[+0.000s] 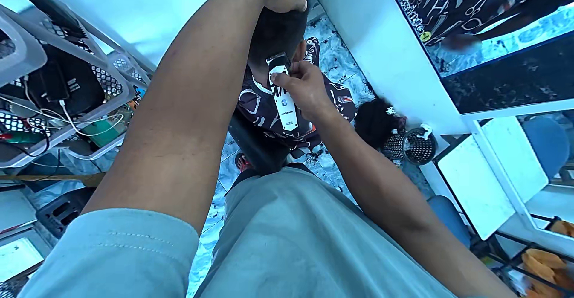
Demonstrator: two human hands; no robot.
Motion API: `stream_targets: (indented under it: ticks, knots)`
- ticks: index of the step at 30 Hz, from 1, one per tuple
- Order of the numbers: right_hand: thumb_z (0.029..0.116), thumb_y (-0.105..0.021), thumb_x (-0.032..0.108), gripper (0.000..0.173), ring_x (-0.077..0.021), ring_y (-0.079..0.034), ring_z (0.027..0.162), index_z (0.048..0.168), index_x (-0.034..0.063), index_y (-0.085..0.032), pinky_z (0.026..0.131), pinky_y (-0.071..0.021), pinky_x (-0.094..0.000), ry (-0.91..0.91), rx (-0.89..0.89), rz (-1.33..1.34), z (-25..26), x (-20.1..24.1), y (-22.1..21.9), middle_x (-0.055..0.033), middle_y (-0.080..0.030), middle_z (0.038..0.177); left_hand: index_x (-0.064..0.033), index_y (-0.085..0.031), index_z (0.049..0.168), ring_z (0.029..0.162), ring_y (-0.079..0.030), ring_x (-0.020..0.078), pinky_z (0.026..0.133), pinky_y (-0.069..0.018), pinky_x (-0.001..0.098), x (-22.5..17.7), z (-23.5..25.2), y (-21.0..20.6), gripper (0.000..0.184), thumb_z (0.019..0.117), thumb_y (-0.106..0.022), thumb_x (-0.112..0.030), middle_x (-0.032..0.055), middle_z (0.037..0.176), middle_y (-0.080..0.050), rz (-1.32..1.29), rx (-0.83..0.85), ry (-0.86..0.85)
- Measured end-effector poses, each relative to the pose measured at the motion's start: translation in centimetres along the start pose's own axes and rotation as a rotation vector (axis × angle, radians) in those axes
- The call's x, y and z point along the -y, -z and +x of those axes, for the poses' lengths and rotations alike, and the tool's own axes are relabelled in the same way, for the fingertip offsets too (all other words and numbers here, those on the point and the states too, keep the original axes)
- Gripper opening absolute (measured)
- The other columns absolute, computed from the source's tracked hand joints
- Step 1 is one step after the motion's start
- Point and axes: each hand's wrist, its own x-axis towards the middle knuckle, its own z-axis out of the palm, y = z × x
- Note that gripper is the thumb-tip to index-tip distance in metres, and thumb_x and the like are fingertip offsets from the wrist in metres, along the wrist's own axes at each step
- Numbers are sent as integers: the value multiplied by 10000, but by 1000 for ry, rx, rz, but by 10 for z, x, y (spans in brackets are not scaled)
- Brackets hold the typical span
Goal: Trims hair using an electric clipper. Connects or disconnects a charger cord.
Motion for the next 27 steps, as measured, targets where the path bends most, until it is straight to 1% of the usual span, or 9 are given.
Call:
stream_targets:
  ticks: [5, 8, 10, 13, 16, 20, 23, 25, 27]
  knots:
    - [798, -844, 241, 436, -230, -679, 779, 1074, 5, -602, 708, -597, -443, -113, -32, -6, -3, -17, -15, -127, -661, 887, -71, -681, 1229, 1165, -639, 346, 981, -453, 642, 2, 8, -1, 608, 933, -595, -595, 192, 1193, -686, 38, -31, 0]
    - [821, -846, 255, 469, -200, -661, 739, 1113, 9, -573, 698, -590, -405, -73, -54, 68, -6, -9, -22, -111, -651, 851, -43, -655, 1267, 1159, -635, 317, 996, -457, 592, -2, 5, -1, 575, 972, -599, -534, 190, 1207, -673, -2, 2, -7]
    - [827, -837, 244, 432, -205, -666, 753, 1086, 14, -580, 702, -591, -411, -103, -53, 78, -8, -10, -26, -115, -652, 857, -45, -656, 1264, 1149, -639, 300, 994, -463, 571, -4, 4, -2, 557, 978, -598, -519, 183, 1200, -674, -14, 13, -14]
    - [807, -843, 211, 385, -221, -660, 764, 1014, 15, -583, 692, -585, -426, -159, -61, 120, -6, -16, -29, -124, -639, 864, -53, -669, 1248, 1152, -643, 335, 983, -459, 621, -1, 7, -1, 601, 940, -619, -567, 195, 1194, -682, 7, -22, -1]
    - [830, -844, 223, 442, -208, -667, 756, 1093, 10, -560, 694, -602, -404, -109, -68, 175, -6, -9, -30, -120, -641, 874, -60, -677, 1233, 1158, -639, 347, 981, -454, 637, 0, 10, -1, 611, 932, -613, -587, 195, 1192, -683, 22, -26, 11]
    - [824, -837, 201, 354, -233, -691, 739, 999, -3, -607, 679, -610, -436, -168, -56, 234, -6, -16, -31, -140, -672, 839, -87, -701, 1223, 1209, -620, 378, 989, -431, 699, 3, 15, 0, 673, 880, -598, -657, 201, 1228, -681, 85, -55, 12]
    - [832, -838, 214, 418, -225, -674, 766, 1076, 10, -568, 700, -609, -424, -138, -60, 276, -4, -12, -27, -133, -647, 886, -83, -724, 1181, 1222, -611, 405, 982, -418, 732, 8, 21, -1, 733, 876, -534, -721, 218, 1238, -675, 136, -38, 17]
    - [842, -830, 205, 414, -215, -663, 775, 1091, 6, -567, 709, -602, -414, -130, -54, 257, -8, -10, -27, -128, -639, 895, -82, -686, 1260, 1259, -588, 431, 994, -404, 755, 10, 19, 0, 773, 905, -491, -740, 235, 1283, -654, 140, 7, 24]
    - [838, -828, 194, 365, -225, -678, 774, 1044, -21, -617, 712, -601, -437, -212, -34, 215, -9, -15, -21, -140, -668, 877, -117, -609, 1376, 1264, -583, 459, 992, -400, 782, 14, 17, 3, 800, 904, -495, -752, 245, 1306, -642, 110, 24, 2]
